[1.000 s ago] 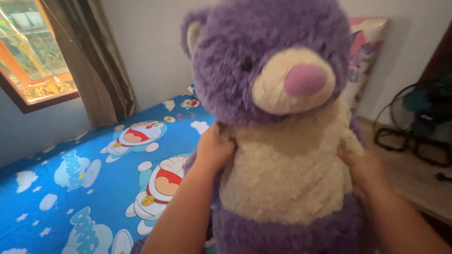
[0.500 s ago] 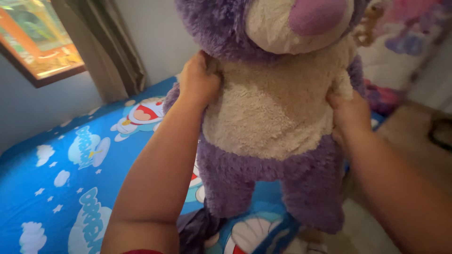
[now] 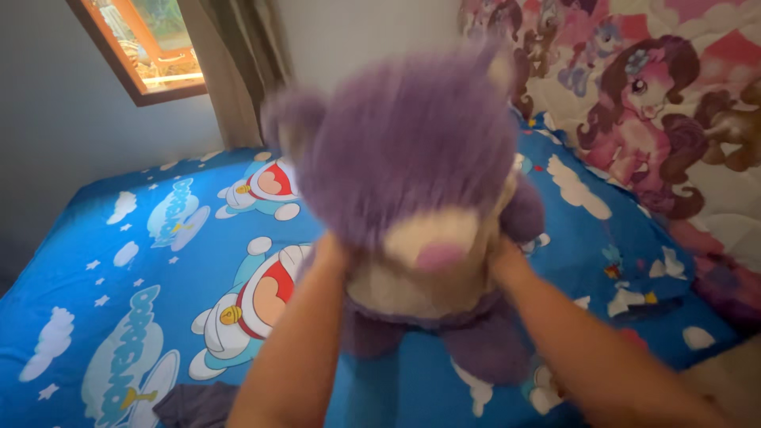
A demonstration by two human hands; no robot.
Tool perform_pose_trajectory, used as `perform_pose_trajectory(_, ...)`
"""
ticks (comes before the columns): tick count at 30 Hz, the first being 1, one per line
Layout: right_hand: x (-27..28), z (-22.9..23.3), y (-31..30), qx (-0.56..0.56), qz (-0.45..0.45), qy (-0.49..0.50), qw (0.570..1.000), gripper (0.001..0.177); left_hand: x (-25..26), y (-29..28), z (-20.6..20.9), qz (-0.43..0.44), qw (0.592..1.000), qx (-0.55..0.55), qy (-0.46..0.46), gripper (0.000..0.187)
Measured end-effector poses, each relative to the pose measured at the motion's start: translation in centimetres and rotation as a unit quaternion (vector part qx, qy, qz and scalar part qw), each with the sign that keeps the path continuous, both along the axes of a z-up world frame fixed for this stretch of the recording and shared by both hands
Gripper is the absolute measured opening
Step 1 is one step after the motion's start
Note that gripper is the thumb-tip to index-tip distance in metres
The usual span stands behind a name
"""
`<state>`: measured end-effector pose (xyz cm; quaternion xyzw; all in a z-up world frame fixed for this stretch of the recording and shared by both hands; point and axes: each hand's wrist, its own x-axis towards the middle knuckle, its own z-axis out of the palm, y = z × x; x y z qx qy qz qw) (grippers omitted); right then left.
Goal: The person smooths a blue pillowcase on a pillow, then places the pillow on a bed. They then pick up a large purple teddy bear, pat it, and place it upright on the bed.
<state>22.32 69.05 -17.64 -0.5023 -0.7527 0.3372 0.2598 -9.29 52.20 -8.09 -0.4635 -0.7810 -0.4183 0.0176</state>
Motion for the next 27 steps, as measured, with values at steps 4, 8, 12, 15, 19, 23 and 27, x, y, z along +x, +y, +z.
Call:
perform_pose_trajectory(4,-2.5,-2.3,4.0,-0.044,0.034,0.027,0.998,0.048,-0.3,2.0,-6.2,-0.006,0.996,-0.054,-0.075,0.054)
perform_pose_trajectory(8,-4.3,-0.6,5.9,-0.062,0.026,0.077,0.995,0.047,-0.6,4.4,-9.4,-0.038,0.988,-0.070,-0.130,0.057)
perform_pose_trajectory(12,-5.3,0.8,5.7,-0.081,0.015,0.117,0.990,0.046,0.3,4.0,-11.6,-0.072,0.976,-0.073,-0.191,0.059)
perform_pose_trajectory(15,-6.2,1.0,4.9,-0.100,0.012,0.145,0.984,0.046,0.8,2.3,-11.9,-0.090,0.966,-0.062,-0.236,0.061)
perform_pose_trajectory(19,-6.7,3.0,6.1,-0.110,0.002,0.193,0.975,0.046,1.9,2.7,-10.1,-0.108,0.955,-0.017,-0.275,0.063)
perform_pose_trajectory(23,-7.1,4.7,7.8,-0.127,0.010,0.229,0.965,0.046,1.0,4.5,-7.1,-0.130,0.941,0.034,-0.312,0.066)
perform_pose_trajectory(27,-7.0,2.4,9.4,-0.168,0.031,0.231,0.958,0.047,-0.1,6.0,-5.4,-0.132,0.922,0.053,-0.361,0.068)
